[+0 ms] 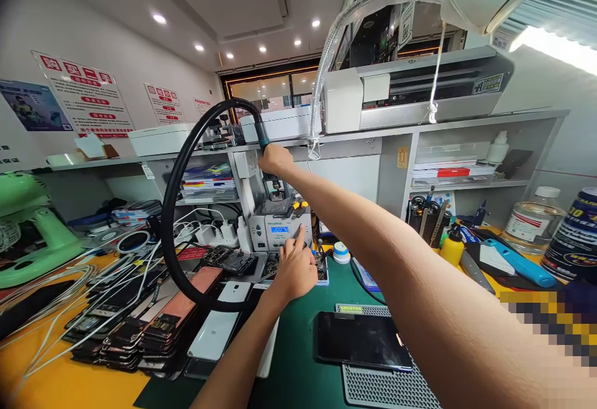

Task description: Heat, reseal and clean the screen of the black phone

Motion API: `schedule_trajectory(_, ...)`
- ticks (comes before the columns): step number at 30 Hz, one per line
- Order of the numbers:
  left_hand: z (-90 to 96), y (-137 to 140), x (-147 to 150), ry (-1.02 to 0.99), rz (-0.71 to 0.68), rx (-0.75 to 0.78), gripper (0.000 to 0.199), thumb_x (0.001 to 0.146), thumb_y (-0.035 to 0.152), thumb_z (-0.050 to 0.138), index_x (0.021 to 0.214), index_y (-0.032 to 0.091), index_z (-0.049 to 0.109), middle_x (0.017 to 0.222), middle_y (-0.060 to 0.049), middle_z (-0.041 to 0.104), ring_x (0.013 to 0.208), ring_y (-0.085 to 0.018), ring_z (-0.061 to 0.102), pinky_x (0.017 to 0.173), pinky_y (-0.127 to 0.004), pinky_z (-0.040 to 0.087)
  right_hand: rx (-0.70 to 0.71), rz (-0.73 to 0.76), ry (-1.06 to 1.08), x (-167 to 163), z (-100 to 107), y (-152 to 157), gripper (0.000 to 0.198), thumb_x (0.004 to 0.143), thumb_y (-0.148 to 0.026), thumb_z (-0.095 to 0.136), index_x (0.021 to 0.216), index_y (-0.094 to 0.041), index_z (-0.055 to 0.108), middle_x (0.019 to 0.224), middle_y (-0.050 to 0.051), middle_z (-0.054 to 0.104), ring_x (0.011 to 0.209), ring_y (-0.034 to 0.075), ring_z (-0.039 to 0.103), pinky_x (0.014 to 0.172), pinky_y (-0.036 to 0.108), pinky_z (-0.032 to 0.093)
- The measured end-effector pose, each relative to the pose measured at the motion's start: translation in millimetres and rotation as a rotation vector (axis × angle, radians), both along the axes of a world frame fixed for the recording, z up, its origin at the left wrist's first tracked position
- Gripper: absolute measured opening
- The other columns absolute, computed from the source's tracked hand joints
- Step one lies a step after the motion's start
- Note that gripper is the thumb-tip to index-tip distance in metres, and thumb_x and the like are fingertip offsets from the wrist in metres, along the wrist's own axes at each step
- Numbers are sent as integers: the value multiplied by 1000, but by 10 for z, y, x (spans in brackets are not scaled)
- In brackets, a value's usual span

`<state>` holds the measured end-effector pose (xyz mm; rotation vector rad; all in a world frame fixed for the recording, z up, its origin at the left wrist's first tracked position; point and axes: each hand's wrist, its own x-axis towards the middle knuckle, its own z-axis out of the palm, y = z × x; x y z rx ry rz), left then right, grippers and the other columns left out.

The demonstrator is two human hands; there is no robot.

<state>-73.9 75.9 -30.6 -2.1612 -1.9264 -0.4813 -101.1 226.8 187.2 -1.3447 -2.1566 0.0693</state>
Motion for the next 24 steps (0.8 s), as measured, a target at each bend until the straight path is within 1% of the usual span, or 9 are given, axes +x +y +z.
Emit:
schedule_trajectory(7,-38,15,-2,-11,4,6,32,95,37,63,124,22,62,144,-11,53,125,-28,55,103,-52,49,-1,6,-5,11,9,-17,35,98,-35,63,128,-17,60,128,10,63,107,24,66,89,45,57)
schedule_trajectory(16,-55,-22,-2,-11,-6,47,30,95,36,63,121,21,63,139,-11,56,121,-27,58,99,-50,52,-39,45,-40,27,78,-26,34,98,-35,63,127,-17,61,127,10,63,106,24,66,89,44,57)
schedule_trajectory(21,-13,-37,-14,-16,-28,103,32,95,36,63,123,21,62,139,-11,57,121,-27,59,100,-50,52,-64,54,-66,31,118,-63,34,98,-35,64,126,-16,62,125,10,64,104,23,66,88,43,58)
schedule_trajectory(24,34,-44,-18,-23,-28,126,29,97,35,61,121,19,63,130,-10,62,113,-24,62,96,-47,54,-51,48,-71,45,117,-102,33,98,-35,64,125,-16,62,125,11,64,104,23,67,87,42,58)
